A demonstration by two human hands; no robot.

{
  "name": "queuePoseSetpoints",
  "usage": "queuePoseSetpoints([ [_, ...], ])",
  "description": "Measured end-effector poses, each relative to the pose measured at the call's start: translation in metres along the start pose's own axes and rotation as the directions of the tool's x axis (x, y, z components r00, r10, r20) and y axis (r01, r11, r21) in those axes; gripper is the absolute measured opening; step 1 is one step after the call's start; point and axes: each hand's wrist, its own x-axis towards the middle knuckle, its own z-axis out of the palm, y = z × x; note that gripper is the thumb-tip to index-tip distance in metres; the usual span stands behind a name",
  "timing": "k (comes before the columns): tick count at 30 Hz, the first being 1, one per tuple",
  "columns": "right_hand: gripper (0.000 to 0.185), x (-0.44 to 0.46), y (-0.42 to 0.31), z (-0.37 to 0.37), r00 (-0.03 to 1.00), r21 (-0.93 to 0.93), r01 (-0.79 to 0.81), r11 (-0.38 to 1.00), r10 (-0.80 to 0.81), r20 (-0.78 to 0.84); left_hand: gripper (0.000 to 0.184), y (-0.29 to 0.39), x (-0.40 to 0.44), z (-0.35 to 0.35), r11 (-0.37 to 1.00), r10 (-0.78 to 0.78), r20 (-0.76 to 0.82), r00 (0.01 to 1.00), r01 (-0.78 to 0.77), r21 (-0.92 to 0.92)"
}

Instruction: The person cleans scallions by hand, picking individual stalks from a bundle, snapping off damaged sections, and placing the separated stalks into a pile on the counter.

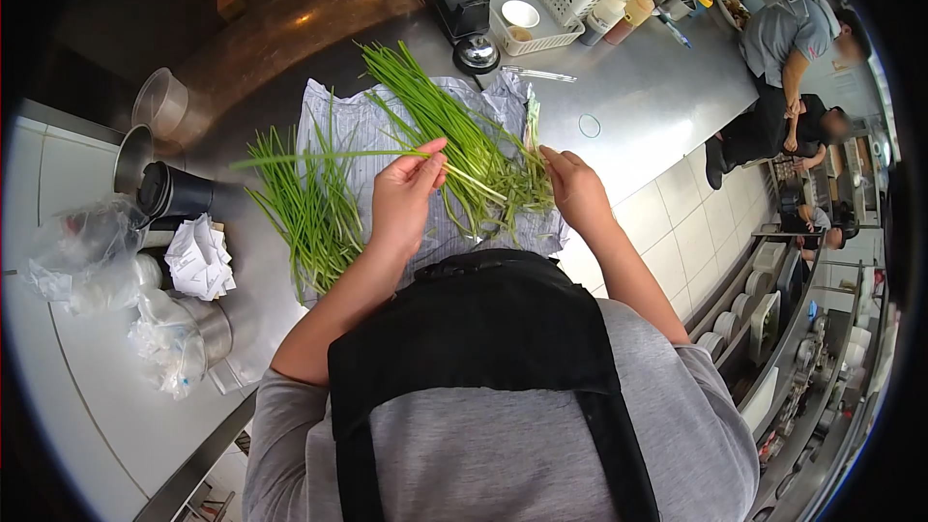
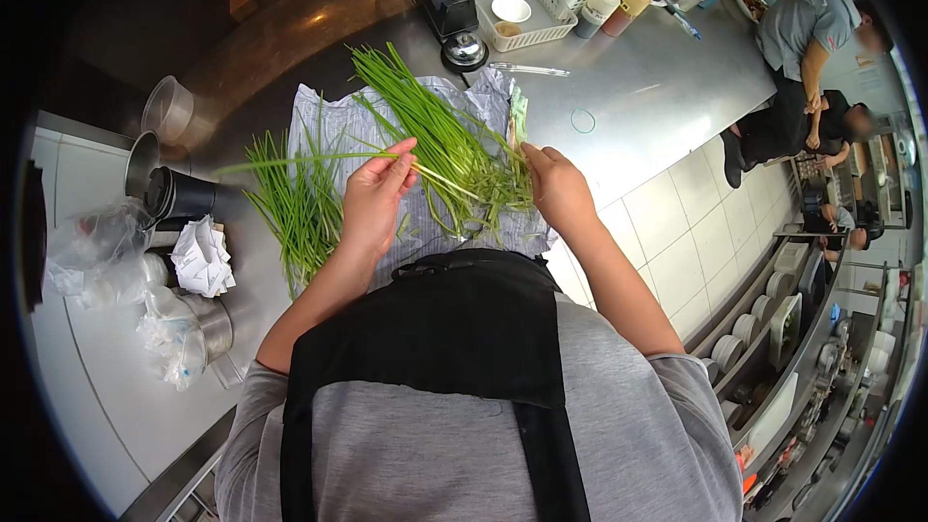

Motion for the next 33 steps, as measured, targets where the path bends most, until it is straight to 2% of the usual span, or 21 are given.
queuePoseSetpoints([
  [2, 0.016, -0.001, -0.009, -0.002, 0.999, -0.234, -0.034, 0.972, 0.040, 0.022, 0.016, 0.001, -0.001, 0.001, 1.000, -0.006, 0.010, 1.000, 0.006, 0.012],
  [6, 0.020, 0.002, -0.006, -0.007, 0.999, -0.215, -0.016, 0.976, 0.023, 0.030, 0.014, 0.002, -0.002, 0.000, 0.999, -0.028, 0.042, 0.999, 0.027, 0.028],
  [9, 0.021, 0.004, -0.007, -0.009, 0.994, -0.187, -0.105, 0.977, 0.110, 0.018, 0.015, 0.001, -0.002, 0.000, 0.999, -0.025, 0.045, 0.999, 0.024, 0.027],
  [11, 0.021, 0.003, -0.003, -0.009, 0.968, -0.035, -0.211, 0.977, 0.214, 0.128, 0.016, 0.000, -0.001, -0.002, 0.999, -0.028, 0.059, 0.998, 0.025, 0.046],
  [12, 0.021, 0.002, -0.002, -0.008, 0.969, -0.035, -0.208, 0.977, 0.211, 0.127, 0.016, 0.000, -0.001, -0.002, 0.998, -0.032, 0.071, 0.997, 0.028, 0.065],
  [14, 0.019, 0.000, 0.000, -0.005, 0.992, 0.051, -0.106, 0.993, 0.102, 0.067, 0.019, 0.002, -0.002, 0.001, 0.997, -0.054, 0.068, 0.996, 0.050, 0.066],
  [18, 0.016, 0.004, -0.015, -0.010, 0.999, 0.052, -0.047, 0.998, 0.045, 0.030, 0.027, 0.003, -0.004, 0.003, 0.992, -0.121, 0.102, 0.987, 0.115, 0.061],
  [20, 0.015, 0.007, -0.017, -0.011, 0.980, 0.046, -0.175, 0.983, 0.170, 0.104, 0.029, 0.006, -0.005, 0.005, 0.990, -0.136, 0.092, 0.986, 0.131, 0.058],
  [21, 0.015, 0.009, -0.018, -0.012, 0.981, 0.047, -0.174, 0.984, 0.169, 0.099, 0.031, 0.008, -0.005, 0.006, 0.987, -0.152, 0.080, 0.985, 0.148, 0.054],
  [23, 0.017, 0.010, -0.019, -0.014, 0.955, -0.158, -0.204, 0.966, 0.231, 0.185, 0.030, 0.004, -0.003, -0.005, 0.987, -0.150, 0.134, 0.980, 0.142, 0.070],
  [24, 0.017, 0.010, -0.018, -0.013, 0.956, -0.157, -0.203, 0.967, 0.230, 0.180, 0.030, 0.006, -0.004, -0.008, 0.987, -0.152, 0.184, 0.971, 0.138, 0.083],
  [26, 0.017, 0.006, -0.014, -0.009, 0.999, -0.086, 0.037, 0.996, -0.036, 0.008, 0.030, 0.008, -0.007, -0.008, 0.979, -0.176, 0.152, 0.973, 0.157, 0.132],
  [30, 0.022, 0.012, -0.027, -0.009, 1.000, -0.067, -0.010, 0.998, 0.010, 0.002, 0.029, 0.011, -0.013, -0.007, 0.953, -0.212, 0.116, 0.970, 0.179, 0.244],
  [32, 0.029, 0.020, -0.054, -0.014, 0.927, -0.144, 0.301, 0.943, -0.325, -0.188, 0.029, 0.010, -0.015, -0.009, 0.938, -0.214, 0.129, 0.968, 0.168, 0.302],
  [33, 0.031, 0.022, -0.063, -0.012, 0.890, -0.229, 0.368, 0.901, -0.413, -0.193, 0.029, 0.009, -0.016, -0.009, 0.923, -0.214, 0.135, 0.967, 0.155, 0.353],
])
